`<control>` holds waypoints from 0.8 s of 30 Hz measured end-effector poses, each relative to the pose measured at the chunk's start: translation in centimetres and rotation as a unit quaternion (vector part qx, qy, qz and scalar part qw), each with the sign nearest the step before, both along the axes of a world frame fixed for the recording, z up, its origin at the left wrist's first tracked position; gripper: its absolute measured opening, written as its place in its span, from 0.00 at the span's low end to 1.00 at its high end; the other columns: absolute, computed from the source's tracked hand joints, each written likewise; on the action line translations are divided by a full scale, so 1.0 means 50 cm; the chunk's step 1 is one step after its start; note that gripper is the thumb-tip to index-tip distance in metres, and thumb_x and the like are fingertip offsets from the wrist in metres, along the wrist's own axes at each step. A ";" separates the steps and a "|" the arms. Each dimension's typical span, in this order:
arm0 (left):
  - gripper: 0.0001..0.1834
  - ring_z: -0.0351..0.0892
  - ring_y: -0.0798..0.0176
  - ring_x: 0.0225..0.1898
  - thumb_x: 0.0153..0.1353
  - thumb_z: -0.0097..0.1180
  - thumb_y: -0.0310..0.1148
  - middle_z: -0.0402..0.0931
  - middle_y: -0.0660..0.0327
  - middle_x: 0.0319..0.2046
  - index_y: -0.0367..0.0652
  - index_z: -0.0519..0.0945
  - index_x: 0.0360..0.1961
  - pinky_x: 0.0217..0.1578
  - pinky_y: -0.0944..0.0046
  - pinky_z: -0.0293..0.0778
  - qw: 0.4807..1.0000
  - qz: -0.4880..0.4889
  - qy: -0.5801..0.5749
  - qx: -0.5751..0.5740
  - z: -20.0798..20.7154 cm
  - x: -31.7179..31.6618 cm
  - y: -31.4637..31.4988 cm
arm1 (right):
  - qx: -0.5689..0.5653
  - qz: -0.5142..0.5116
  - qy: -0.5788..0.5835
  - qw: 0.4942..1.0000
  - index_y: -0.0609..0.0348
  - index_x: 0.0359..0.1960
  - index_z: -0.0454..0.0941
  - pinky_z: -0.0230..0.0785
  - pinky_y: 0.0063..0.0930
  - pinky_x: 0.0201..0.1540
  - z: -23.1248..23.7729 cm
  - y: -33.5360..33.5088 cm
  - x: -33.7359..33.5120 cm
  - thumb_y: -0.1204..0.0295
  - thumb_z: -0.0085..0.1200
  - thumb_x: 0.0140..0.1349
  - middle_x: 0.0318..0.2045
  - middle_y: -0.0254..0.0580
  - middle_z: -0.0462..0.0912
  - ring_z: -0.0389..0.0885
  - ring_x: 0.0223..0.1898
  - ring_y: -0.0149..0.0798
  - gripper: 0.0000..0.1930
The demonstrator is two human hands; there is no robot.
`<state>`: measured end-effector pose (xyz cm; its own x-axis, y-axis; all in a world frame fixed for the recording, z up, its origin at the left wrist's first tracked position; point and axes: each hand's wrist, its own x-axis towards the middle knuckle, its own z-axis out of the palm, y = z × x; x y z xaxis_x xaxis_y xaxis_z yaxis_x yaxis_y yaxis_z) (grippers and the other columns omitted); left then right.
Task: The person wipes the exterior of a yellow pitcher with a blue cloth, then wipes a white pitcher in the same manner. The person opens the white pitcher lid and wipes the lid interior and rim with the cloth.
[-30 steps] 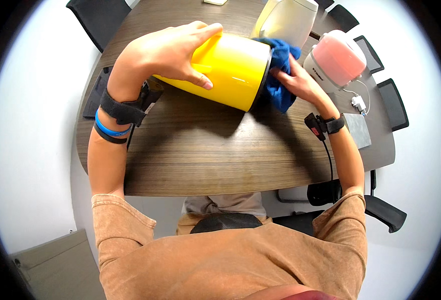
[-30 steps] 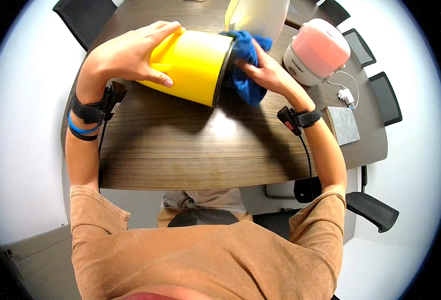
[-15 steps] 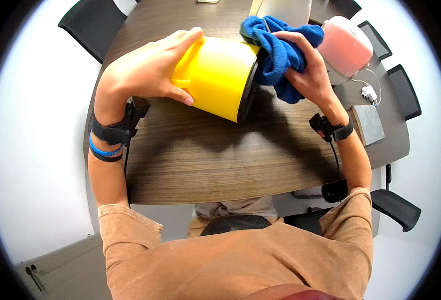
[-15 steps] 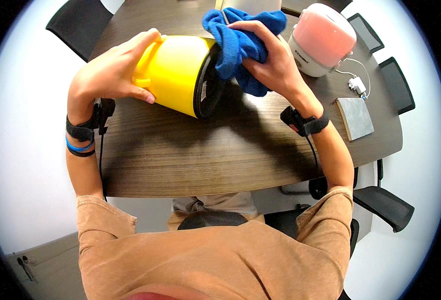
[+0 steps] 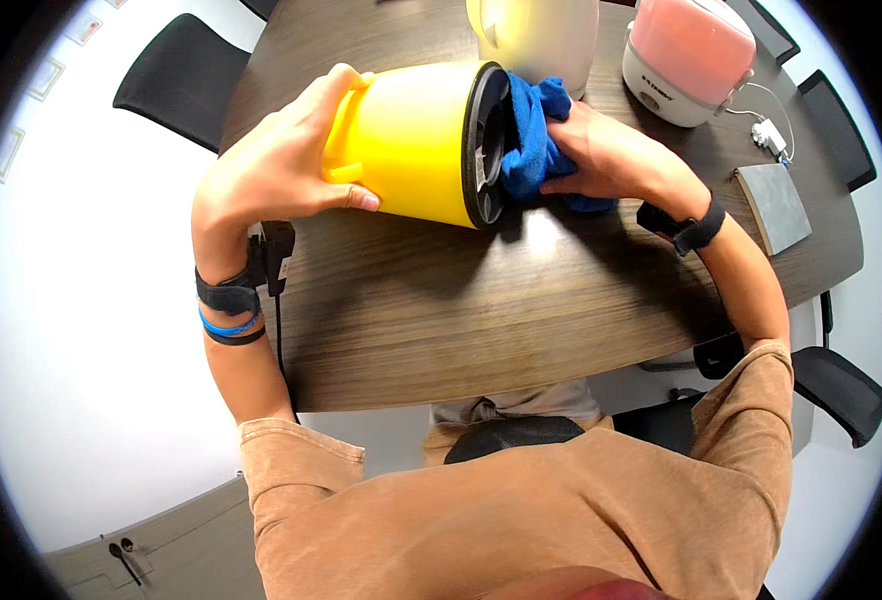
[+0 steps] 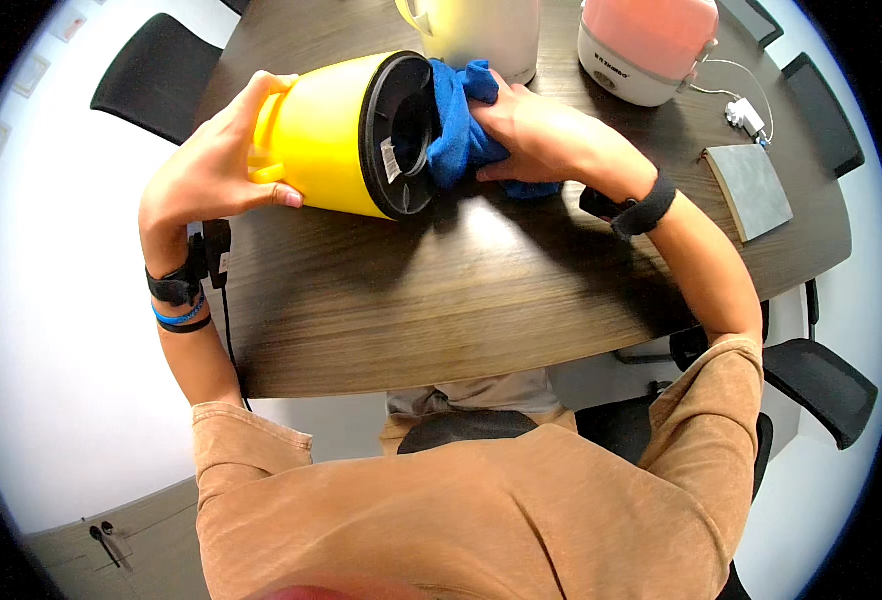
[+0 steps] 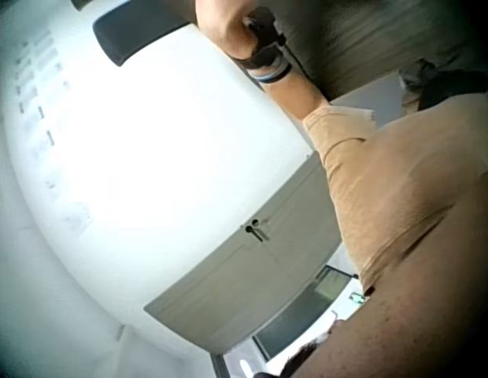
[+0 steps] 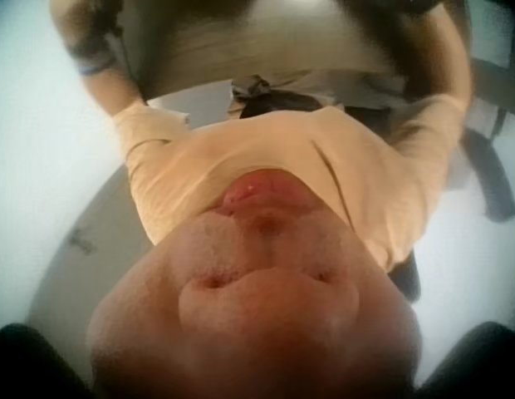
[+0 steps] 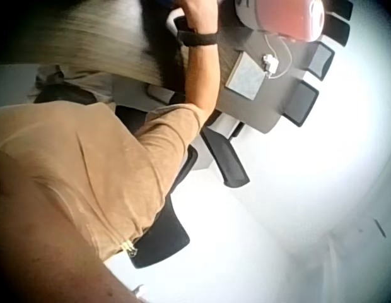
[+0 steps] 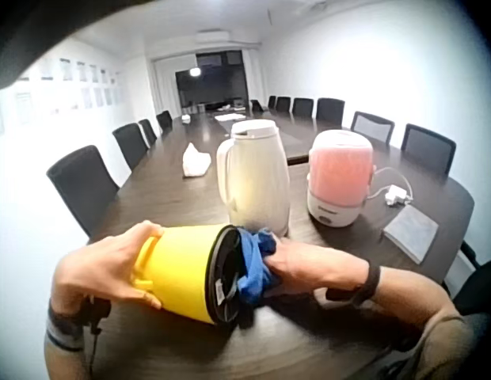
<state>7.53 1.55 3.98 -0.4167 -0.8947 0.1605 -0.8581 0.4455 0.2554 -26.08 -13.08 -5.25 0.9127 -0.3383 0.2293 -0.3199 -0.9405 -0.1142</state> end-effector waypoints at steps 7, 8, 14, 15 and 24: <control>0.50 0.80 0.35 0.53 0.42 0.84 0.44 0.78 0.44 0.52 0.42 0.65 0.62 0.52 0.49 0.79 1.000 0.000 0.012 -0.010 -0.002 -0.009 0.000 | -0.036 0.034 0.019 0.999 0.56 0.58 0.75 0.81 0.48 0.51 0.048 0.071 -0.027 0.74 0.74 0.47 0.58 0.55 0.72 0.83 0.51 0.59 0.33; 0.50 0.80 0.35 0.53 0.42 0.84 0.44 0.78 0.44 0.52 0.42 0.65 0.62 0.52 0.49 0.79 1.000 -0.003 0.015 -0.003 -0.003 -0.007 0.000 | -0.073 0.037 0.007 0.997 0.55 0.57 0.75 0.83 0.46 0.46 0.047 0.079 -0.029 0.73 0.75 0.45 0.57 0.53 0.73 0.85 0.46 0.57 0.34; 0.53 0.79 0.33 0.56 0.43 0.84 0.47 0.77 0.42 0.56 0.42 0.64 0.64 0.55 0.48 0.79 1.000 0.026 0.000 -0.016 -0.008 -0.018 -0.001 | -0.088 0.033 -0.056 0.994 0.50 0.65 0.69 0.83 0.44 0.46 0.108 0.144 -0.021 0.65 0.77 0.46 0.51 0.53 0.81 0.87 0.44 0.57 0.42; 0.53 0.79 0.33 0.57 0.43 0.84 0.48 0.77 0.42 0.56 0.42 0.64 0.65 0.55 0.47 0.79 0.999 0.038 -0.010 -0.018 -0.007 -0.029 -0.001 | -0.090 0.032 -0.086 0.992 0.49 0.66 0.68 0.83 0.44 0.47 0.118 0.154 -0.018 0.64 0.77 0.47 0.50 0.53 0.81 0.87 0.45 0.57 0.43; 0.58 0.76 0.34 0.60 0.42 0.84 0.49 0.73 0.43 0.61 0.43 0.61 0.69 0.57 0.46 0.78 0.999 0.018 -0.024 -0.028 -0.014 -0.005 -0.001 | -0.094 -0.077 -0.182 0.976 0.35 0.76 0.55 0.82 0.51 0.54 0.109 0.059 0.032 0.61 0.70 0.61 0.51 0.56 0.80 0.85 0.49 0.63 0.44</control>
